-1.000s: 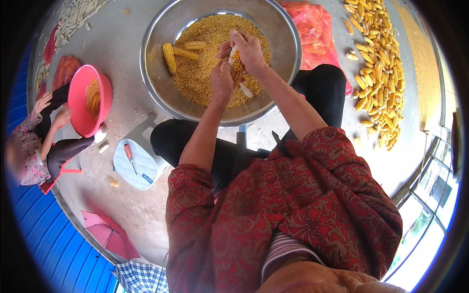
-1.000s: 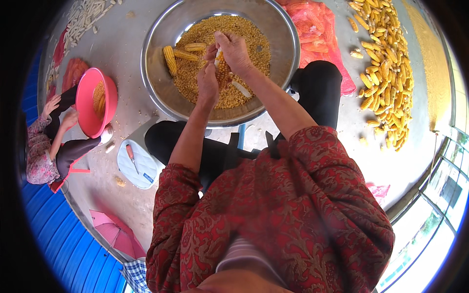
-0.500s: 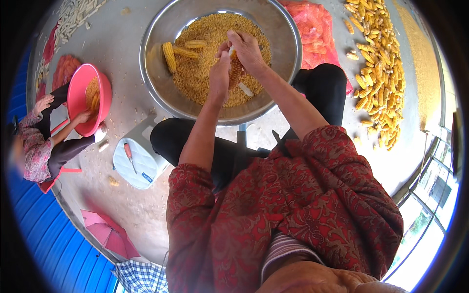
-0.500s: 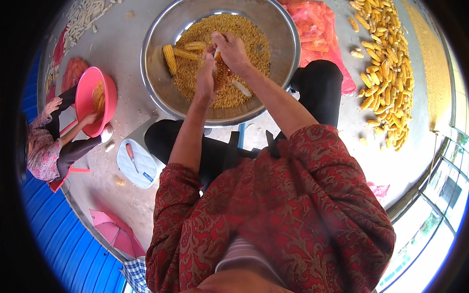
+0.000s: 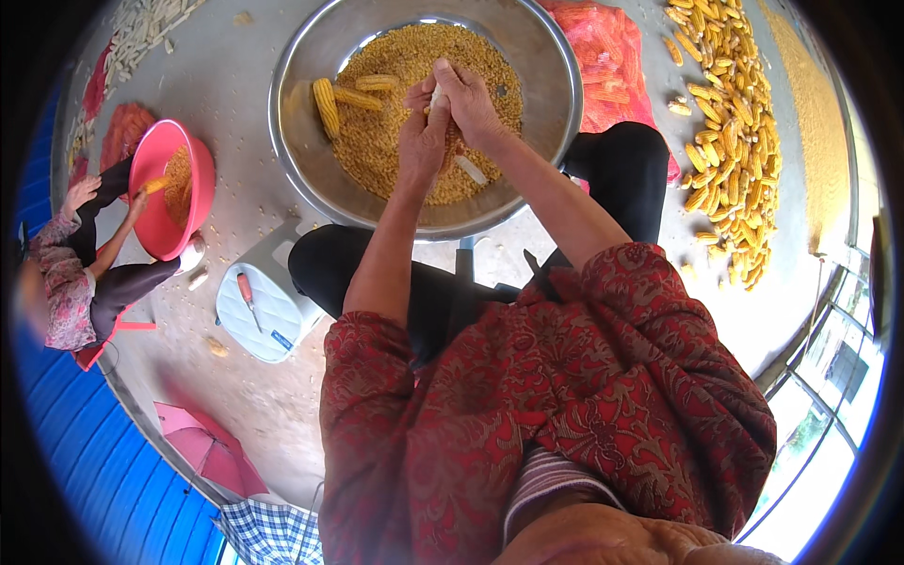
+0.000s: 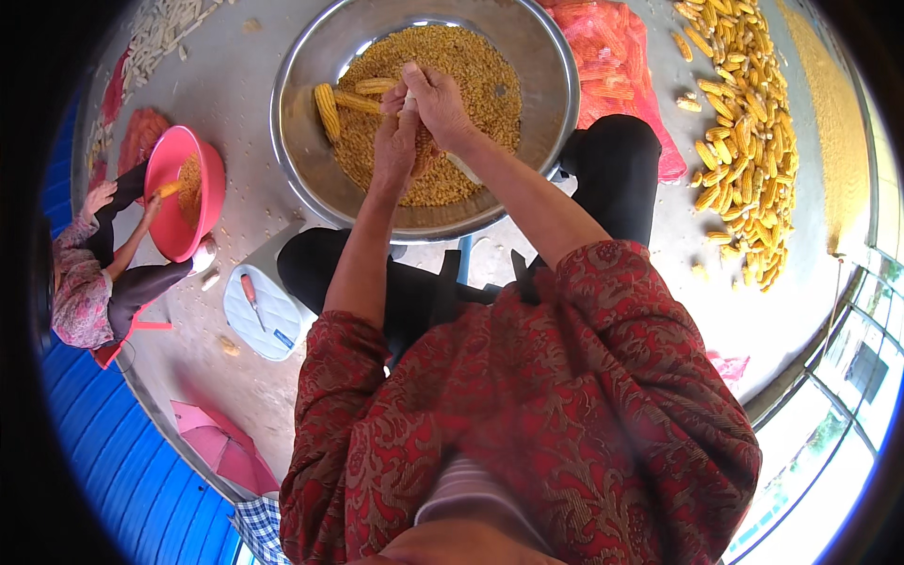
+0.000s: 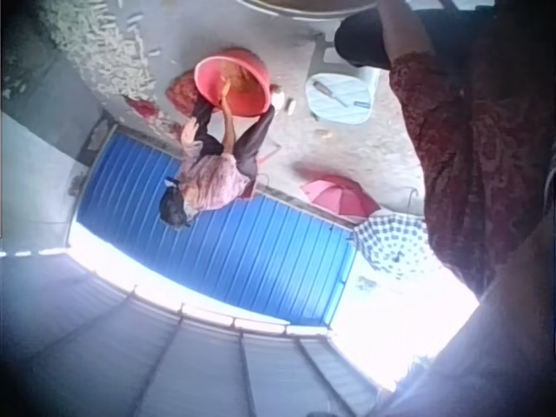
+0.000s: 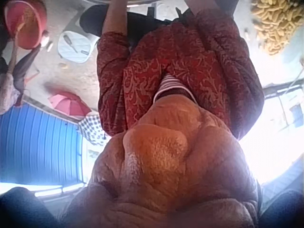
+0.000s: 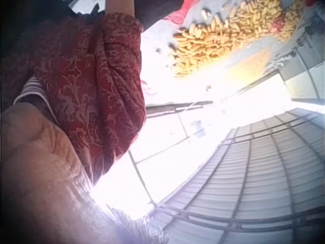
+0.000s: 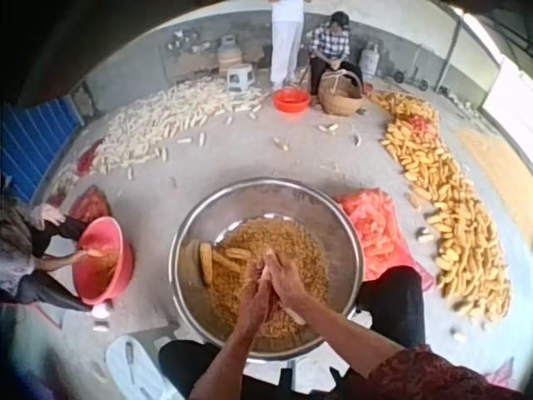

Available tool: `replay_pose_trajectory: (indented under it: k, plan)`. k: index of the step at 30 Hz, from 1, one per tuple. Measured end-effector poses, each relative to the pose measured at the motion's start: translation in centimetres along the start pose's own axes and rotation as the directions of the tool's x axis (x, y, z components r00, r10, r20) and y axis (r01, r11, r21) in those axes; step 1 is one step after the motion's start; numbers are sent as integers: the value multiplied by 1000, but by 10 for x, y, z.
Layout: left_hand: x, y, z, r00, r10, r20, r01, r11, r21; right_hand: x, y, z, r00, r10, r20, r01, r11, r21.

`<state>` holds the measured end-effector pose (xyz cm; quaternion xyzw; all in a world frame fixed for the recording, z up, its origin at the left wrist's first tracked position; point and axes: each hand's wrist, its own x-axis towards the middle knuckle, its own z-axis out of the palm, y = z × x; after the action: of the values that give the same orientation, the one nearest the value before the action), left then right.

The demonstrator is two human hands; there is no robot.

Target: The person sits and shucks corn by hand, removing kernels from cobs into a large metal bowl. The person repeatedly picks up cobs, rubs them to release kernels, and discards the bare cobs into a pile.

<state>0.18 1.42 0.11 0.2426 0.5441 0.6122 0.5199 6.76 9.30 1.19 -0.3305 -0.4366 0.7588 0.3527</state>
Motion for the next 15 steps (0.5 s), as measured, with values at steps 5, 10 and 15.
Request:
replay_pose_trajectory:
  k: [5,10,15]
  plan:
    - [-3,8,5,982,-184,-50,175,974,-146,-8,3,2,999,-42,6,42,998,35]
    - [-1,2,0,985,-163,-65,145,965,-217,-6,-1,9,997,-38,-74,39,999,19]
    - [-3,6,-7,999,-39,32,21,902,432,13,3,-17,958,82,-276,-48,991,126]
